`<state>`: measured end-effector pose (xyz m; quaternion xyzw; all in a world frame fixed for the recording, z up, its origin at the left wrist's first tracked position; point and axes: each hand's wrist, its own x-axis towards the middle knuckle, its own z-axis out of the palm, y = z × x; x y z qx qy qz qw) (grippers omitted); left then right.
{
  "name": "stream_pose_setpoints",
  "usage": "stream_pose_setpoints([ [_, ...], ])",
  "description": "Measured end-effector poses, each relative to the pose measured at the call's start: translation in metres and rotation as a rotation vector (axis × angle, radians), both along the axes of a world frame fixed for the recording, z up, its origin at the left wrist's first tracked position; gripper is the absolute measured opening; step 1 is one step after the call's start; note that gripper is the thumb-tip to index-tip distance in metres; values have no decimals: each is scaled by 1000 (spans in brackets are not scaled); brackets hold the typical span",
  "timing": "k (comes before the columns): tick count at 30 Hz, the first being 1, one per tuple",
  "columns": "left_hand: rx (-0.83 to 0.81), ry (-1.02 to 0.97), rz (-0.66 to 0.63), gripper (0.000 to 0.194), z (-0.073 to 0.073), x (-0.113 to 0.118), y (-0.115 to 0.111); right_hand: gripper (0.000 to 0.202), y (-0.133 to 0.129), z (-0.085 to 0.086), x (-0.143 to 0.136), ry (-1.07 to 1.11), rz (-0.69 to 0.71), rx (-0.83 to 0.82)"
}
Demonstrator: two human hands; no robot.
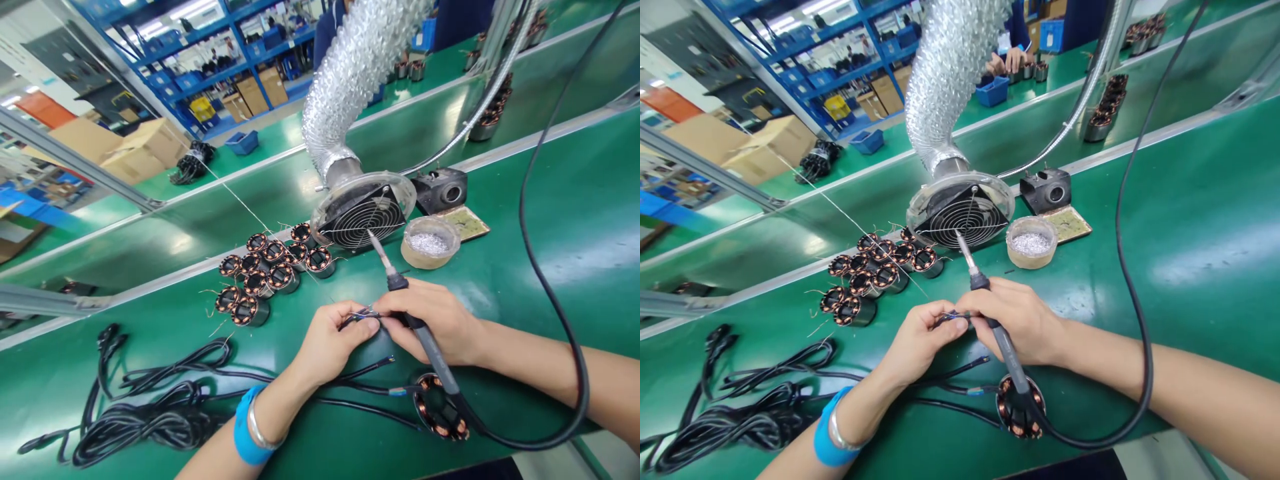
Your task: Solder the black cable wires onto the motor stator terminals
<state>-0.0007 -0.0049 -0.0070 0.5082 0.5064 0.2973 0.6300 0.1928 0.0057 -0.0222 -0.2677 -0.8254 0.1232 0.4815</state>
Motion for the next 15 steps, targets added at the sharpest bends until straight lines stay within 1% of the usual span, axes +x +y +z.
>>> stream_pose_setpoints([
  [2,7,-1,5,27,-2,1,-1,25,-2,-1,1,8,16,-8],
  [3,-15,-20,22,28,-2,0,-2,25,-3,-1,2,10,24,-15],
  [7,-195,-150,152,35,-3,-3,-1,25,-5,-2,2,17,3,-25],
  [10,-224,-138,240,37,-2,-3,1,25,-5,-2,0,34,-41,-39],
  [12,-230,-102,253,38,-2,-1,2,25,-5,-2,-2,38,-53,-36],
  [15,-205,-39,223,35,0,1,3,24,-5,-2,-4,41,-65,-25],
])
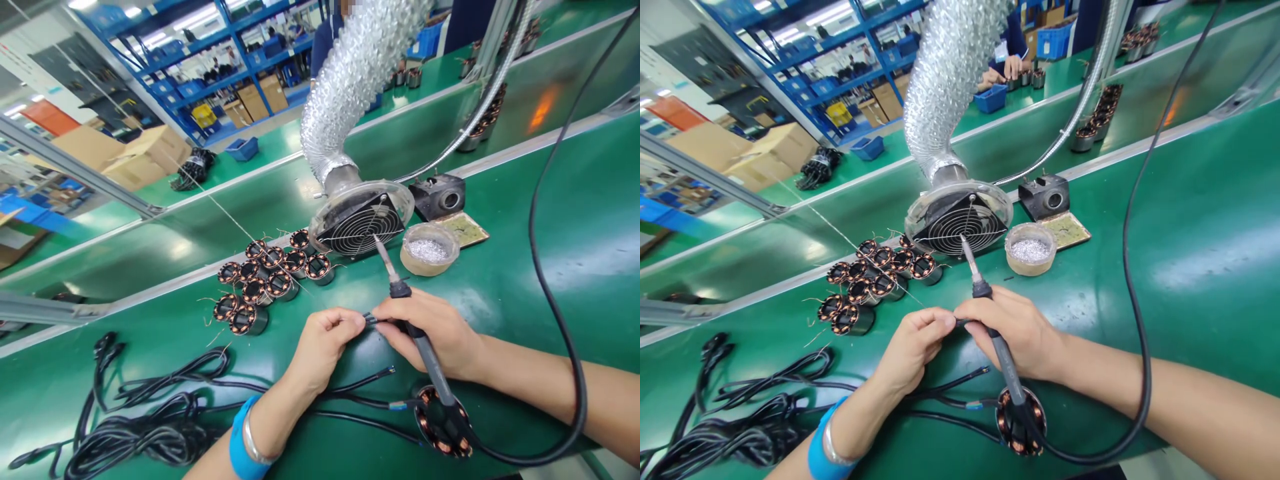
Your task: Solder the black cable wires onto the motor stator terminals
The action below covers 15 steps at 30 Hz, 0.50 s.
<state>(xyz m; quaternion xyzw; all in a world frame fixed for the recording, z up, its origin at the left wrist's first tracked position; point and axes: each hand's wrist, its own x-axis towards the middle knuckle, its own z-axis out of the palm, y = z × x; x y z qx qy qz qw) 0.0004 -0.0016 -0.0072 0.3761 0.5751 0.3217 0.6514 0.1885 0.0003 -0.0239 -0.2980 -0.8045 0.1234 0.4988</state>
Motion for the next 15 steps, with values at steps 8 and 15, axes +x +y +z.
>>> stream_pose_setpoints([
  [8,113,77,-86,25,2,0,0,25,1,-1,1,18,13,3],
  [15,287,202,-162,25,0,-2,-7,31,0,1,0,5,27,-91],
])
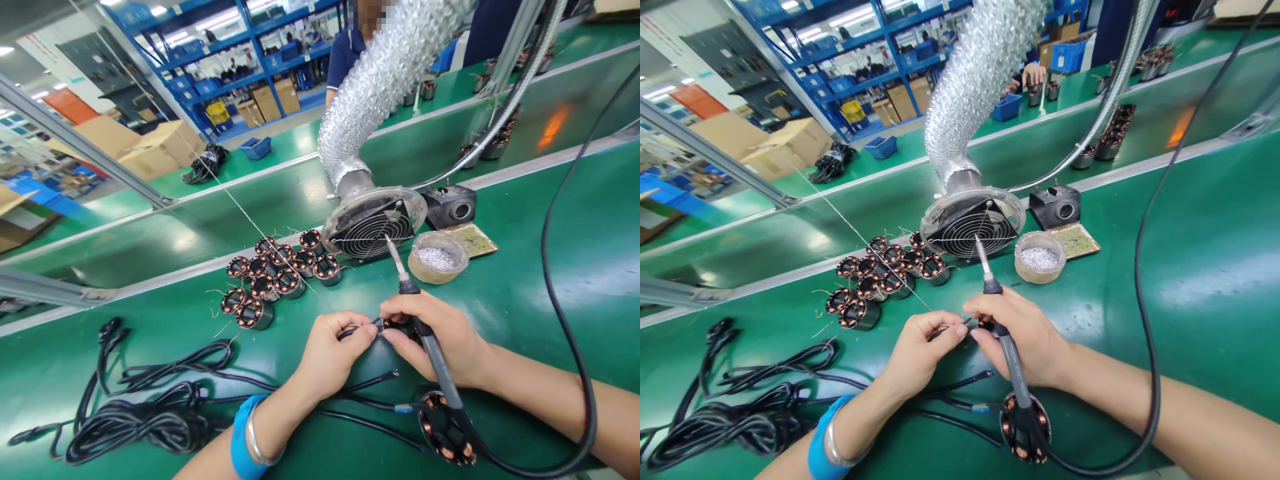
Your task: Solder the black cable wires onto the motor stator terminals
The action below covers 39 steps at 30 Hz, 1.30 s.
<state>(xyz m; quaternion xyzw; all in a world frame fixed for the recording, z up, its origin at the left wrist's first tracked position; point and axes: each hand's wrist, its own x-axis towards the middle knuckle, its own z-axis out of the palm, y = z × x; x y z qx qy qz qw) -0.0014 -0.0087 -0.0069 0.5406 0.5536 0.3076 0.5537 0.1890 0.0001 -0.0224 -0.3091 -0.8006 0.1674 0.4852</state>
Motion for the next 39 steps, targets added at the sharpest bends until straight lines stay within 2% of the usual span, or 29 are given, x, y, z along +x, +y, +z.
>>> stream_pose_setpoints([
  [7,-7,-42,-12,22,-9,0,1,29,-1,5,-1,-51,27,-60],
  [13,-21,-77,13,21,-11,0,3,30,0,10,0,-35,85,-206],
  [21,-19,-28,40,29,-1,4,4,29,4,0,-2,-76,126,-130],
  [29,35,-11,-7,36,-5,2,2,33,1,-3,0,-41,132,-99],
  [34,88,51,-47,32,-3,0,-3,34,-3,1,3,-39,117,-147],
  [39,115,22,-33,29,-6,-5,-4,30,-5,-2,1,-48,58,-91],
])
